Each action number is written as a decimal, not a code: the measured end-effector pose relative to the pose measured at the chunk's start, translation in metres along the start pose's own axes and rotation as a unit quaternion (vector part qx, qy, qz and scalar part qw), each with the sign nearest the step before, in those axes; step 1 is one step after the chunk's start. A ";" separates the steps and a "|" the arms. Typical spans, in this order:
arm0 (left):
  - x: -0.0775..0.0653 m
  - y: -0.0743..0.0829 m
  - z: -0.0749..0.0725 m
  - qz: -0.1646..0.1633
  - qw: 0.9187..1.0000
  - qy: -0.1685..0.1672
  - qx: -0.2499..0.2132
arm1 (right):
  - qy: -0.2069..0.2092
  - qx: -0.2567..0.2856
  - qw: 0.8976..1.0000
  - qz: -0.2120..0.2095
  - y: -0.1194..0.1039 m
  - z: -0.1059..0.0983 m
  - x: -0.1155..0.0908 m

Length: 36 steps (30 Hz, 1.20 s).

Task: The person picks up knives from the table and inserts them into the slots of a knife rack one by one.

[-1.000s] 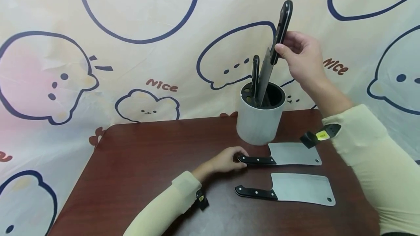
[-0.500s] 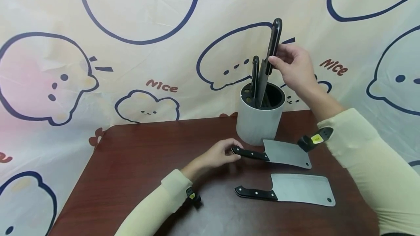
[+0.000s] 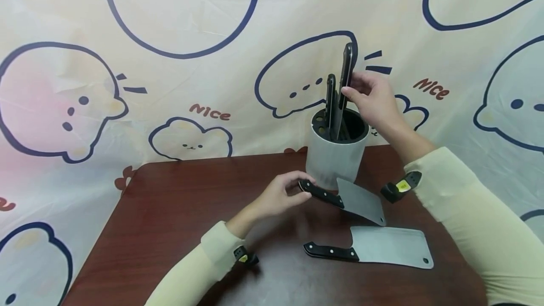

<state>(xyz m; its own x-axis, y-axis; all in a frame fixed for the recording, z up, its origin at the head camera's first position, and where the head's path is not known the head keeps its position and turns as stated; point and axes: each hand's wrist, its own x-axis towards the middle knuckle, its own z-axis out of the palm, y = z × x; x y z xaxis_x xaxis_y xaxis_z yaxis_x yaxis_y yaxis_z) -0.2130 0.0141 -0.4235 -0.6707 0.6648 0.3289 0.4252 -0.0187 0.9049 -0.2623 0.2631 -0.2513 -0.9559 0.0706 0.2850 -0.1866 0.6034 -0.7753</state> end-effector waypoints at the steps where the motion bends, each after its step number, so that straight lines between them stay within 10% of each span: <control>1: 0.000 0.003 -0.001 0.006 1.000 0.007 0.000 | -0.003 -0.002 1.000 -0.008 0.001 0.001 -0.001; 14: -0.004 0.022 -0.018 0.066 0.990 0.124 0.018 | -0.041 -0.007 0.999 0.011 0.022 0.014 -0.006; 36: -0.017 0.066 -0.056 0.069 0.983 0.165 0.038 | -0.054 0.003 0.998 0.008 0.049 0.033 -0.016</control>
<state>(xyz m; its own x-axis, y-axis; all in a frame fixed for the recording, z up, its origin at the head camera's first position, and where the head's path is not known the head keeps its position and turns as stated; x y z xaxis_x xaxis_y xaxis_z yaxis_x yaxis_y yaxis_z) -0.2073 -0.0398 -0.3543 -0.7582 0.3810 0.5291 0.5627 -0.0274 0.8262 -0.2635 0.2655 -0.3127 -0.9777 -0.0068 0.2101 -0.1722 0.5988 -0.7822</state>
